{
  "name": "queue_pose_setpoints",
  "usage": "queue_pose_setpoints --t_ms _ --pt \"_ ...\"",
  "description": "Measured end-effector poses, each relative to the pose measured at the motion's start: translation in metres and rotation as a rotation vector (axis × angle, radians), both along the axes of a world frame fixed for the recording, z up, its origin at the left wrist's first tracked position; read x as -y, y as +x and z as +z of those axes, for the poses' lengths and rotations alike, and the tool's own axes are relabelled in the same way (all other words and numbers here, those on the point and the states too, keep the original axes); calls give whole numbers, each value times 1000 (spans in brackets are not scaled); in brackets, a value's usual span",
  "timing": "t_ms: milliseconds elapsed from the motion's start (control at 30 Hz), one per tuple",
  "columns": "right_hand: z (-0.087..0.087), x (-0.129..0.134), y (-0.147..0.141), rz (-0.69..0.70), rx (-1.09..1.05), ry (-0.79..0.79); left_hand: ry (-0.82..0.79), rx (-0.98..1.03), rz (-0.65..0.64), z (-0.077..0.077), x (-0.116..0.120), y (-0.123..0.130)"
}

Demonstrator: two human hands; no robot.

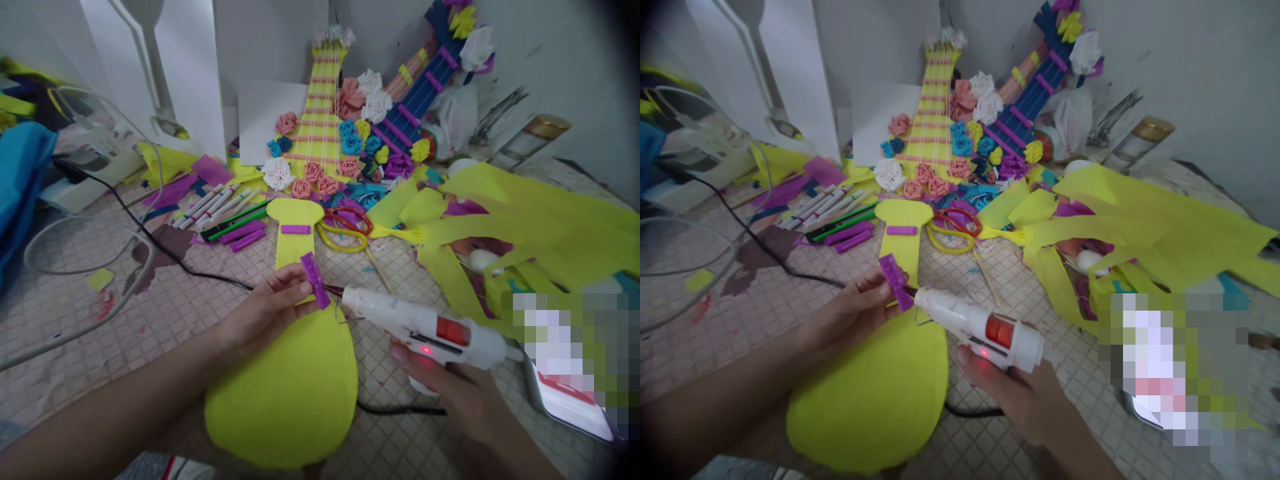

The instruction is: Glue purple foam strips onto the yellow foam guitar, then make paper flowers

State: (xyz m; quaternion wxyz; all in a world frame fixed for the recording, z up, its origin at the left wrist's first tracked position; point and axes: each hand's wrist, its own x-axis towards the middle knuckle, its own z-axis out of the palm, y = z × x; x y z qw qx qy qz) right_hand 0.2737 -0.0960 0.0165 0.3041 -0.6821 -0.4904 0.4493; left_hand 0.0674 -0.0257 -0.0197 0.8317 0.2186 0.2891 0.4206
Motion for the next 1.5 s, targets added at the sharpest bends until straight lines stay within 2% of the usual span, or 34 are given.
queue_pose_setpoints --t_ms 233,533,700,933,1233,1500 --pt "-1 1 -2 -31 -27 50 -4 6 22 2 0 0" --pt "2 -2 -1 62 6 83 30 6 20 3 -2 1" --pt "3 0 -1 1 0 -1 32 -11 32 1 -3 -1" --pt "1 1 0 -48 1 -13 16 26 38 -2 -6 -3" --pt "-1 -1 2 80 -7 35 50 12 51 -1 -8 -4" --pt "0 1 -2 -24 -20 20 21 25 51 0 -6 -3"
